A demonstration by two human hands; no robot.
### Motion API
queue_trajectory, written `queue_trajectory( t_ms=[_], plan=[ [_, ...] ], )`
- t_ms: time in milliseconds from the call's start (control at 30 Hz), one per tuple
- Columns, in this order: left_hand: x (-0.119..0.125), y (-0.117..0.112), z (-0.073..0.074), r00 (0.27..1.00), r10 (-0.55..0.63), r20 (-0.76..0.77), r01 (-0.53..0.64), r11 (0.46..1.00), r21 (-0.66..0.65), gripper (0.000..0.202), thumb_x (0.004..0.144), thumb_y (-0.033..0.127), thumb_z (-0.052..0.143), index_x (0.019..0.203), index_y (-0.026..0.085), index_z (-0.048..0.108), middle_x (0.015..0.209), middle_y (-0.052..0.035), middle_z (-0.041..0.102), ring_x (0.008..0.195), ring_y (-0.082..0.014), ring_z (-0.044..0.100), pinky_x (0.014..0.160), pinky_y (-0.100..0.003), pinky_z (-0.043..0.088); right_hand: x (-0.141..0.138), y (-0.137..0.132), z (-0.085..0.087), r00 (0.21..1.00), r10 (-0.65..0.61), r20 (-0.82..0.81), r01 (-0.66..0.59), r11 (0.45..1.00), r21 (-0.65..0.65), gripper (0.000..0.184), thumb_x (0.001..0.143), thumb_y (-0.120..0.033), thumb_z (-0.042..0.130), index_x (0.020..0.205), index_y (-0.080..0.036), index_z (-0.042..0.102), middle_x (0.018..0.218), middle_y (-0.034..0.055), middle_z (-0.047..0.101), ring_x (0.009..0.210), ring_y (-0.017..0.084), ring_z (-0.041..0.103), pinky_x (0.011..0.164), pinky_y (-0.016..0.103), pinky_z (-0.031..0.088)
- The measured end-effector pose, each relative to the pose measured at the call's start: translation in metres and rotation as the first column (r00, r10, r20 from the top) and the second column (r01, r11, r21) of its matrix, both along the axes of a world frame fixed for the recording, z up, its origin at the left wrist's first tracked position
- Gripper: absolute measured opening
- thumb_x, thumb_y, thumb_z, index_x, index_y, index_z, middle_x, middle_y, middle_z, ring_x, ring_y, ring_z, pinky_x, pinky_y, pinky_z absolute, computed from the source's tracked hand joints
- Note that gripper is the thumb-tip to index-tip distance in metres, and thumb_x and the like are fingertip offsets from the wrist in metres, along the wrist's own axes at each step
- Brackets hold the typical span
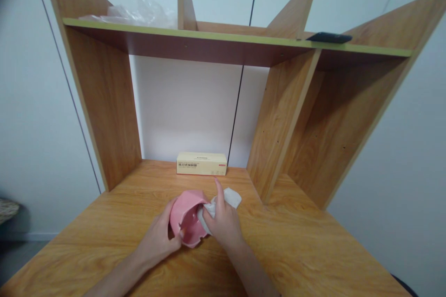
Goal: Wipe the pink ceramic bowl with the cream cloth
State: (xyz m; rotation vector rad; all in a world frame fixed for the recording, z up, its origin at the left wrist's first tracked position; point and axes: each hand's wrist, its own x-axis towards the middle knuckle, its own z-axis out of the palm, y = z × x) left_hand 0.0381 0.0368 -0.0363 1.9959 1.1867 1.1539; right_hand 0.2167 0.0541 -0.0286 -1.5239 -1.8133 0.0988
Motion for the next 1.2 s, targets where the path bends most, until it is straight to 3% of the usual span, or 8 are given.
queue_trajectory(
  t_ms=[200,333,467,567,667,833,1033,1200],
  plan=[
    [0.001,0.001,0.000,0.999,0.025,0.035,-0.025,0.999,-0.024,0.062,0.074,0.035,0.050,0.128,0.015,0.027,0.126,-0.0136,0.045,0.113,-0.0252,0.045,0.096,-0.039,0.034,-0.001,0.001,-0.004,0.974,0.034,-0.222,-0.050,0.997,-0.065,0.063,0.075,-0.023,0.042,0.134,-0.016,0.020,0.062,-0.0006,0.057,0.057,0.018,0.056,0.056,0.026,0.043],
    [0.006,0.001,-0.002,0.985,0.061,0.161,-0.052,0.997,-0.063,0.073,0.075,0.038,0.053,0.133,0.015,0.015,0.130,-0.0149,0.039,0.119,-0.0256,0.038,0.098,-0.040,0.030,-0.006,0.002,-0.004,0.909,-0.027,-0.416,0.008,0.999,-0.046,0.064,0.075,-0.025,0.044,0.134,-0.016,0.020,0.078,0.0039,0.061,0.069,0.019,0.059,0.063,0.028,0.046],
    [0.013,-0.001,-0.003,0.964,-0.030,0.264,0.056,0.994,-0.091,0.079,0.069,0.037,0.061,0.131,0.015,0.017,0.116,-0.0141,0.050,0.105,-0.0244,0.050,0.088,-0.037,0.041,-0.014,0.000,-0.001,0.813,-0.025,-0.581,-0.007,0.999,-0.053,0.063,0.076,-0.027,0.044,0.133,-0.016,0.020,0.096,0.0074,0.059,0.078,0.018,0.060,0.070,0.029,0.048],
    [0.015,0.000,-0.005,0.954,-0.050,0.297,0.097,0.985,-0.145,0.067,0.072,0.036,0.058,0.125,0.015,0.022,0.097,-0.0088,0.058,0.080,-0.0181,0.058,0.071,-0.031,0.048,-0.019,-0.001,-0.001,0.777,0.014,-0.629,-0.094,0.991,-0.093,0.064,0.075,-0.027,0.045,0.133,-0.016,0.020,0.089,0.0058,0.061,0.067,0.017,0.060,0.062,0.029,0.050],
    [0.013,0.002,-0.006,0.960,-0.006,0.279,0.048,0.989,-0.142,0.058,0.073,0.033,0.056,0.120,0.015,0.026,0.092,-0.0069,0.059,0.072,-0.0152,0.058,0.064,-0.028,0.048,-0.020,0.001,-0.002,0.797,0.037,-0.603,-0.123,0.987,-0.101,0.064,0.073,-0.025,0.046,0.132,-0.016,0.023,0.079,0.0030,0.061,0.060,0.016,0.059,0.055,0.028,0.049],
    [0.008,0.002,0.000,0.983,0.088,0.160,-0.074,0.993,-0.093,0.057,0.070,0.028,0.057,0.119,0.015,0.030,0.104,-0.0101,0.057,0.092,-0.0210,0.055,0.080,-0.035,0.044,-0.015,0.003,-0.003,0.885,0.024,-0.464,-0.066,0.995,-0.074,0.064,0.070,-0.022,0.048,0.130,-0.015,0.027,0.075,0.0020,0.062,0.062,0.017,0.059,0.058,0.028,0.048],
    [0.006,0.001,0.003,0.991,0.085,0.101,-0.075,0.992,-0.097,0.055,0.068,0.023,0.055,0.117,0.014,0.032,0.109,-0.0113,0.056,0.098,-0.0226,0.053,0.085,-0.037,0.041,-0.008,0.003,0.000,0.965,-0.020,-0.263,0.004,0.998,-0.060,0.061,0.073,-0.025,0.047,0.130,-0.015,0.027,0.064,-0.0005,0.059,0.054,0.016,0.057,0.053,0.025,0.044],
    [0.006,0.000,0.004,0.992,0.075,0.104,-0.070,0.996,-0.049,0.056,0.067,0.022,0.055,0.118,0.014,0.033,0.112,-0.0114,0.054,0.100,-0.0224,0.052,0.087,-0.036,0.040,-0.005,0.001,0.004,0.994,-0.070,-0.084,0.073,0.997,0.031,0.057,0.075,-0.030,0.045,0.128,-0.017,0.031,0.061,-0.0013,0.058,0.054,0.017,0.058,0.050,0.024,0.040]
  ],
)
